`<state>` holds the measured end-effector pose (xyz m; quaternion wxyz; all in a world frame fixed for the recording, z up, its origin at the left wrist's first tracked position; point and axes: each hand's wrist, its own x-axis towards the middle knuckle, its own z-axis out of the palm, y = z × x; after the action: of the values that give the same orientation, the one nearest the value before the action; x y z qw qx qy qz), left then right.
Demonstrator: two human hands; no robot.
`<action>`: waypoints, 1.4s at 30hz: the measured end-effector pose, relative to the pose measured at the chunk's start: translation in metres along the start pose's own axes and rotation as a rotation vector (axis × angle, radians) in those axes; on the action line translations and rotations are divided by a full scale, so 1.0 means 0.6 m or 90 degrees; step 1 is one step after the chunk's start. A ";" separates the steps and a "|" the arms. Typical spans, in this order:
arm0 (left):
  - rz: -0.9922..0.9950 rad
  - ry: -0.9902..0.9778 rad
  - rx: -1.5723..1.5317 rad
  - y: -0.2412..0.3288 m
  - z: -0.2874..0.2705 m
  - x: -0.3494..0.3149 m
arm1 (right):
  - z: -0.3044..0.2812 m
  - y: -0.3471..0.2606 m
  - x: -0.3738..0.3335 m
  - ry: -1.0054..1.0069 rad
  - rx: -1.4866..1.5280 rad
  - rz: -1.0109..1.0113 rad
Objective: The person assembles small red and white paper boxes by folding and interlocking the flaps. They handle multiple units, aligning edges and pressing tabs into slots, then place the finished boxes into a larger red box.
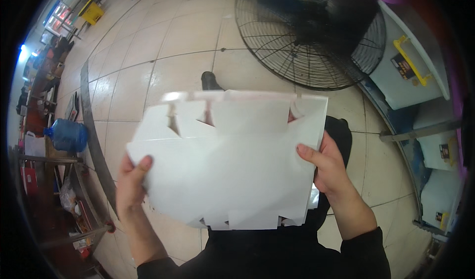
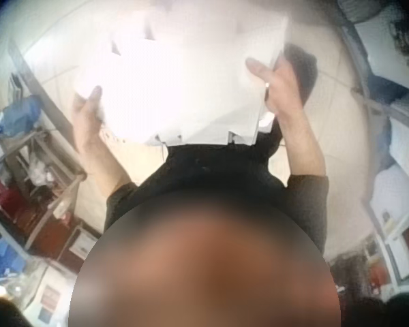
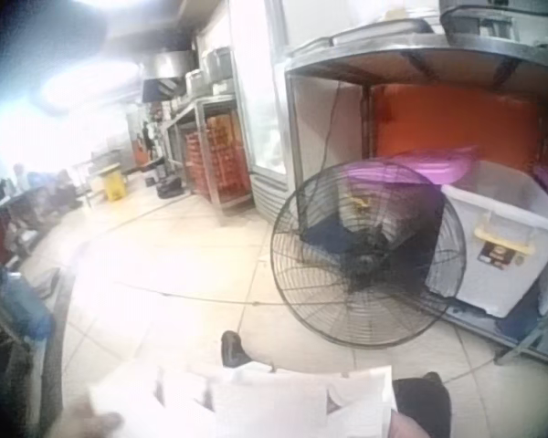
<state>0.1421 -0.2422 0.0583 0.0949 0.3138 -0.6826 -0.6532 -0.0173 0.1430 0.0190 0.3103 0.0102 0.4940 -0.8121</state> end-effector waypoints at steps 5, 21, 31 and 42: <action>0.245 -0.051 -0.044 0.104 -0.042 0.007 | 0.026 -0.106 -0.037 -0.041 -0.119 -0.310; 0.308 -0.102 -0.186 -0.105 0.102 0.121 | -0.125 0.036 -0.073 0.002 -0.276 -0.296; 0.334 -0.202 -0.242 -0.163 0.080 0.097 | -0.105 0.051 -0.064 -0.170 -0.226 -0.419; 0.217 -0.014 -0.129 -0.091 0.063 0.003 | -0.070 -0.012 -0.143 0.030 -0.375 -0.282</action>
<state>0.1368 -0.2091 0.0007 0.2278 0.1753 -0.6574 -0.6966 0.0360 0.2214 0.0311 0.1053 -0.1682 0.7036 -0.6823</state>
